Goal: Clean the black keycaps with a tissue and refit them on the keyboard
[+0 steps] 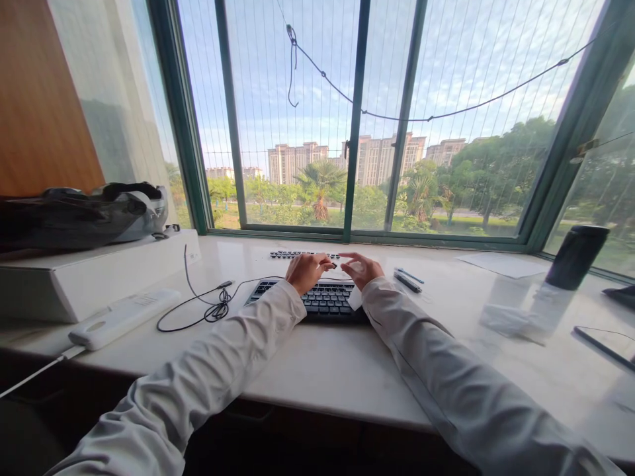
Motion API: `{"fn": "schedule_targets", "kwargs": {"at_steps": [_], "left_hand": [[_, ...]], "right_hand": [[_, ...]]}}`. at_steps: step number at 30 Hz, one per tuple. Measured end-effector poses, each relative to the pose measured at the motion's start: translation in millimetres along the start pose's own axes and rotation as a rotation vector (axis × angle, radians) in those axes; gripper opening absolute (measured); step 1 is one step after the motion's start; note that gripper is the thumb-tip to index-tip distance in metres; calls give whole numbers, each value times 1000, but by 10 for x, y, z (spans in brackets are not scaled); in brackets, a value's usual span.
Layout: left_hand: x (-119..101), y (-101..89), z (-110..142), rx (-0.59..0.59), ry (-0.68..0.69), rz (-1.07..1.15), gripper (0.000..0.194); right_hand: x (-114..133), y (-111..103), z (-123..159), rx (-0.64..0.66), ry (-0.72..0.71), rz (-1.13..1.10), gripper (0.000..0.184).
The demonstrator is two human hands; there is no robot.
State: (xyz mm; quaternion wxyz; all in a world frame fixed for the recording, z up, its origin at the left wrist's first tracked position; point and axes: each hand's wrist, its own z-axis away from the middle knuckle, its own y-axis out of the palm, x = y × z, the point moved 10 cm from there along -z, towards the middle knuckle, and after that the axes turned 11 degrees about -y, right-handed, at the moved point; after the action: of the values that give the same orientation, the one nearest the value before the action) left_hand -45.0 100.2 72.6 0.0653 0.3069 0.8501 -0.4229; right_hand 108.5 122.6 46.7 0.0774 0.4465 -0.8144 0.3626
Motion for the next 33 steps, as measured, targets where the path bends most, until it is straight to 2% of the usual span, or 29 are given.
{"fn": "schedule_targets", "kwargs": {"at_steps": [2, 5, 10, 13, 18, 25, 27, 29, 33], "left_hand": [[-33, 45, 24, 29, 18, -88, 24], [-63, 68, 37, 52, 26, -117, 23], [-136, 34, 42, 61, 65, 106, 17], [-114, -9, 32, 45, 20, 255, 19], [-131, -32, 36, 65, 4, 330, 24], [-69, -150, -73, 102, 59, 262, 22], [12, -176, -136, 167, 70, 203, 20], [185, -180, -203, 253, 13, 153, 19], [514, -3, -178, 568, -83, 55, 21]], "right_hand": [[28, 36, 5, 39, -32, 23, 28], [-86, 97, 20, 53, 29, -9, 27], [-250, 175, 58, -13, 169, -202, 38], [-282, 228, 75, -35, 238, -384, 47], [-331, 284, 125, -13, 368, -538, 58], [-258, 392, 118, 67, 332, -544, 56], [-273, 408, 134, 69, 335, -482, 55], [-270, 412, 145, 71, 322, -407, 53], [-221, 444, 166, 116, 297, -315, 43]]}}
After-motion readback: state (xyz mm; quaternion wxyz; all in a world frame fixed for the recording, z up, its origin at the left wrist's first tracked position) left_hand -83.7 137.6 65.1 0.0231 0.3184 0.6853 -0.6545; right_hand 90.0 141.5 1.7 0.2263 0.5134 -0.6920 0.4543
